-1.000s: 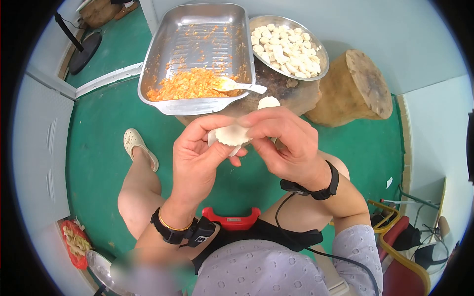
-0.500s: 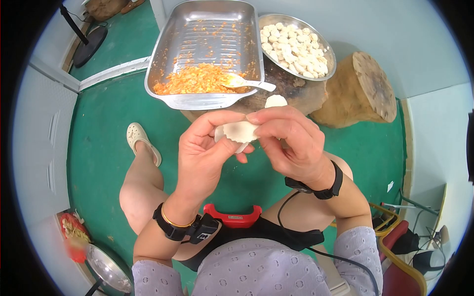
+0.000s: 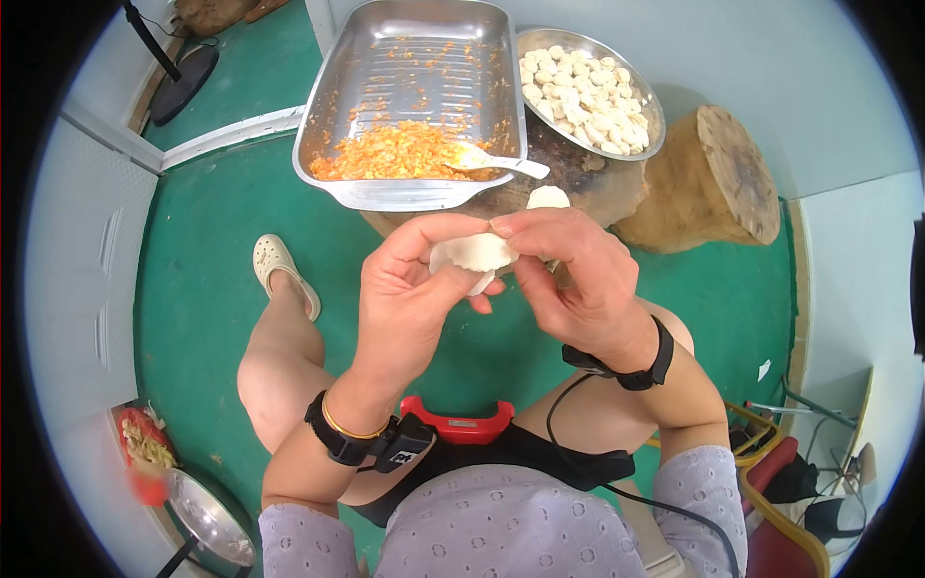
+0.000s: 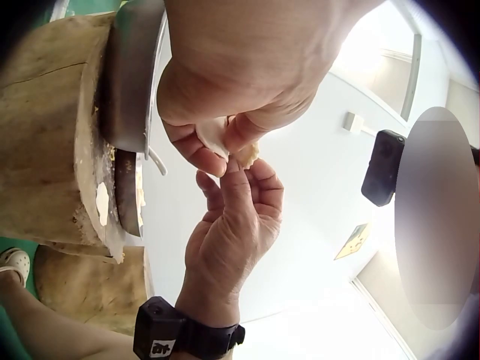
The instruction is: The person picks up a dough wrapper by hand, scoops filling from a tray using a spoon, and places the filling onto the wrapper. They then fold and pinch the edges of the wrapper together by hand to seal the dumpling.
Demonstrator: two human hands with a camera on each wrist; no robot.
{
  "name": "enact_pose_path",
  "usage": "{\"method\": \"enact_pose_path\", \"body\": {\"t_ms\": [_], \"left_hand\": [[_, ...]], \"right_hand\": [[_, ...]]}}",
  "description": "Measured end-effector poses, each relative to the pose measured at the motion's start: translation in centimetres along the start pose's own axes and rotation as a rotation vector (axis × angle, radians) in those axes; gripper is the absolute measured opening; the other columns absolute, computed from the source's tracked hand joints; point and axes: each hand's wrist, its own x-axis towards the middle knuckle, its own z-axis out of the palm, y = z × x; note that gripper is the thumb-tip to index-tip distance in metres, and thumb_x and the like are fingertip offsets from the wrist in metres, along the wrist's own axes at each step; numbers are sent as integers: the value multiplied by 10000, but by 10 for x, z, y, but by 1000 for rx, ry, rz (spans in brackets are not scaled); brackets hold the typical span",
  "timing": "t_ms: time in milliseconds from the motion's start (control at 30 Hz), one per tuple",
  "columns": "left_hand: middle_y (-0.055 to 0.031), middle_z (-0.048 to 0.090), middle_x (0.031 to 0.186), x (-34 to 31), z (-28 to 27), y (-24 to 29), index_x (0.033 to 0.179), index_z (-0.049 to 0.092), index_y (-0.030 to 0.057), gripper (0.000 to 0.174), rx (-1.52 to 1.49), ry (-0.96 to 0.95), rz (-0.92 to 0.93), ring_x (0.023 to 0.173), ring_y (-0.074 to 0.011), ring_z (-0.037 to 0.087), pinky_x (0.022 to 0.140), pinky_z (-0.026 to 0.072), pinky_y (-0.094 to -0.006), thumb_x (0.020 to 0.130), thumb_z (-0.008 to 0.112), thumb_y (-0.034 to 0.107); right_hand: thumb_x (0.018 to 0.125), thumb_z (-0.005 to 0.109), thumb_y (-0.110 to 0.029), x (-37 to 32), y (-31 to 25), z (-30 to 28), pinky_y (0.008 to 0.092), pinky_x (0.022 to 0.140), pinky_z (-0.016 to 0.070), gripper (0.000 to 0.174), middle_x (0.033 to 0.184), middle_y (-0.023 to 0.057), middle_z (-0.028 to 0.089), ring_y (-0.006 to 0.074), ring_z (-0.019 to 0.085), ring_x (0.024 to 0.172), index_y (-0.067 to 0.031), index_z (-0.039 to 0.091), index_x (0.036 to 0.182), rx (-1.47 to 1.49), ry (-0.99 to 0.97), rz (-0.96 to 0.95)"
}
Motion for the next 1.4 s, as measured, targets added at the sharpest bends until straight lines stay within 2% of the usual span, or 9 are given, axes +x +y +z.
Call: {"method": "enact_pose_path", "body": {"t_ms": [367, 600, 667, 800, 867, 1400], "left_hand": [[-94, 646, 952, 0, -1, -2, 1048, 576, -11, 183, 10, 1, -13, 752, -133, 631, 588, 507, -231, 874, 568, 45], [-92, 644, 937, 2, -2, -4, 1062, 566, -15, 200, 9, -17, -16, 748, -132, 627, 589, 507, -230, 881, 570, 68], [-92, 643, 930, 1, -2, -3, 1066, 564, -15, 203, 12, -11, -29, 748, -133, 628, 589, 508, -231, 881, 568, 67], [-93, 640, 914, 1, -2, -4, 1078, 557, -16, 214, 16, -8, -50, 746, -136, 629, 589, 509, -232, 880, 568, 65], [-93, 640, 913, 1, -3, -5, 1079, 557, -17, 215, 18, -7, -53, 746, -136, 629, 588, 509, -232, 880, 568, 64], [-96, 645, 933, 2, -5, -7, 1065, 560, -18, 206, 39, 12, -99, 740, -133, 629, 581, 508, -232, 876, 568, 65]], "right_hand": [[663, 648, 90, 1, -3, -1, 341, 644, 523, 354, 889, 126, 641, 283, 637, 781, -13, 584, 996, -10, -2, 16], [665, 663, 64, 2, -4, -2, 337, 640, 522, 333, 870, 118, 640, 272, 633, 775, -20, 609, 983, -34, 4, 25], [679, 660, 102, 3, -3, -4, 285, 622, 526, 331, 893, 120, 648, 220, 639, 763, -8, 622, 989, -53, -26, 18], [683, 661, 95, 1, -1, -2, 283, 616, 527, 308, 883, 119, 650, 218, 641, 755, -10, 626, 971, -27, -16, 48], [688, 679, 38, 1, -1, 0, 326, 619, 524, 260, 838, 111, 636, 259, 638, 752, -32, 615, 930, -33, 5, 65], [713, 673, 11, 1, -2, 0, 316, 612, 524, 209, 828, 110, 639, 250, 637, 724, -36, 632, 912, -5, -6, 119]]}}
